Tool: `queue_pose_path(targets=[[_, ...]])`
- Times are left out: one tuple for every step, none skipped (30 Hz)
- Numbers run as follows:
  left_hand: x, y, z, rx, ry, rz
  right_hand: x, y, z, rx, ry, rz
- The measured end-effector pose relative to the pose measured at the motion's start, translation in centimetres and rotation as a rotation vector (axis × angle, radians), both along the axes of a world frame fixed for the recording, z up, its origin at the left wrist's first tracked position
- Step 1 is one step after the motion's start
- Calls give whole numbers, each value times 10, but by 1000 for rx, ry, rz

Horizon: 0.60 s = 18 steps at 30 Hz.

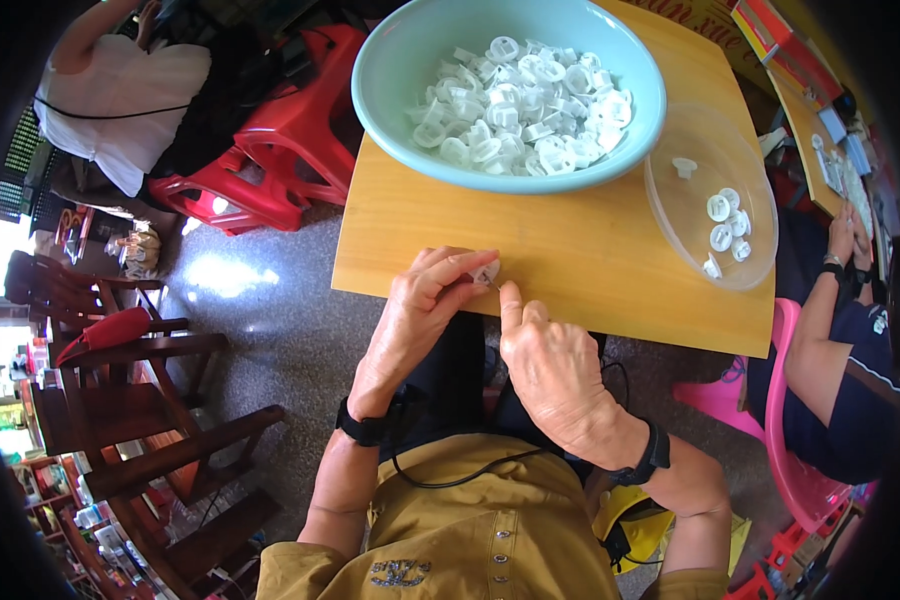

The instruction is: The person is assembling small white plastic components using a small tool to push or adjust parts.

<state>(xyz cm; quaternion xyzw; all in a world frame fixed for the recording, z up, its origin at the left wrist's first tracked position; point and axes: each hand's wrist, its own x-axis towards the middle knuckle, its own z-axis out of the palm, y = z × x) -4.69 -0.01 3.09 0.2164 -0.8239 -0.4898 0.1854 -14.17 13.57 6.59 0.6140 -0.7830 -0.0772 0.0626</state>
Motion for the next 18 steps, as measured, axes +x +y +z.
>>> queue_pose_path(targets=[[0,-1,-1,-2,4,2,-1,0,-1,-2,4,2],[1,-2,-3,-10,9,-2,-2,1,-5,-57,-67,-6],[2,-1,-4,-17,16,-5,-5,3,-8,-110,-137,-12],[3,-1,-5,-16,23,-1,-11,6,-13,-110,-130,-7],[4,-2,-5,-8,36,1,-19,7,-18,-218,-312,-11],[4,-1,-6,2,48,-1,-25,9,-22,-324,-496,-18],[4,-1,-7,4,52,0,-27,9,-25,-368,-629,-40],[3,0,-7,25,56,4,-28,10,-24,-367,-626,-40],[3,-1,-8,45,58,6,-29,9,-23,-403,-776,-84],[3,-1,-8,45,60,4,-29,9,-22,-438,-926,-129],[4,-2,-8,46,51,5,-29,9,-22,-440,-925,-130],[4,-2,-8,48,44,6,-28,9,-22,-439,-961,-145],[3,-2,-8,48,46,3,-28,9,-23,-438,-998,-160],[3,-2,-8,49,52,3,-28,9,-24,-439,-995,-162],[3,-2,-8,50,57,5,-27,9,-24,-448,-988,-162],[3,-2,-9,50,58,5,-27,9,-24,-457,-980,-163],[3,-2,-10,46,65,3,-27,9,-23,-457,-979,-162],[3,-2,-10,42,71,2,-26,10,-22,-445,-970,-168]])
